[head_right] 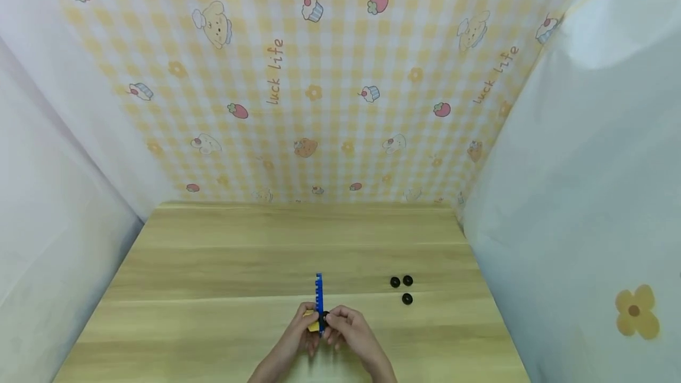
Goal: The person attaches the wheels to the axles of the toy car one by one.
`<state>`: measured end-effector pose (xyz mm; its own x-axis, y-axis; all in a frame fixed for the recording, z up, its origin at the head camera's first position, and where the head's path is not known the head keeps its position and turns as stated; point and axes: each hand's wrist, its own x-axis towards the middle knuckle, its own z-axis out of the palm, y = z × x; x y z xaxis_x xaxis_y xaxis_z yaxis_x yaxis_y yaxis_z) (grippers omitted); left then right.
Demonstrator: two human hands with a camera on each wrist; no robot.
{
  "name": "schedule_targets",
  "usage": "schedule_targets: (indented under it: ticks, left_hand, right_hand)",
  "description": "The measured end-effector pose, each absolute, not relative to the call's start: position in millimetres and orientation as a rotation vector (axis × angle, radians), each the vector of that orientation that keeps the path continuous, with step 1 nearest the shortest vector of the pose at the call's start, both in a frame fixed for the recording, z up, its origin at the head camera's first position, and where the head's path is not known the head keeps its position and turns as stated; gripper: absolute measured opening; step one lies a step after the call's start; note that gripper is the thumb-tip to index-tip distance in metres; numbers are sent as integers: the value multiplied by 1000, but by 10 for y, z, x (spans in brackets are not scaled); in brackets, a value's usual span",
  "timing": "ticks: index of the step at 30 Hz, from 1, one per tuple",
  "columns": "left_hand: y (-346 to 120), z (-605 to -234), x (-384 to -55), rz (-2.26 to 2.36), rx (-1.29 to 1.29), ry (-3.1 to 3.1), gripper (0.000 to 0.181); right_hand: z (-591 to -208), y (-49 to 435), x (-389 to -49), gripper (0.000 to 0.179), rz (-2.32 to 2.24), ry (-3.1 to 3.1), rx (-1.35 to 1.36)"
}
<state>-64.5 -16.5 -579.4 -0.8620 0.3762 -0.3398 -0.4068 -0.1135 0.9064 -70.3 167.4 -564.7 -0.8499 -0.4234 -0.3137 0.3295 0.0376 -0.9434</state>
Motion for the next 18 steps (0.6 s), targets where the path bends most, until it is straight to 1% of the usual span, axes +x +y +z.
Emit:
schedule_targets:
  ticks: [11,13,18]
  left_hand:
    - [-158,-5776,-675,2050,-22,1692,60]
    - [-156,-5777,-684,2054,-6,1713,59]
    - [-167,-5796,-717,2023,40,1761,47]
  right_hand:
    - [-5669,1660,-733,32,-1841,1909,-115]
    - [-5677,1649,-735,33,-1849,1933,-97]
    - [-5678,1600,-736,34,-1884,1958,-56]
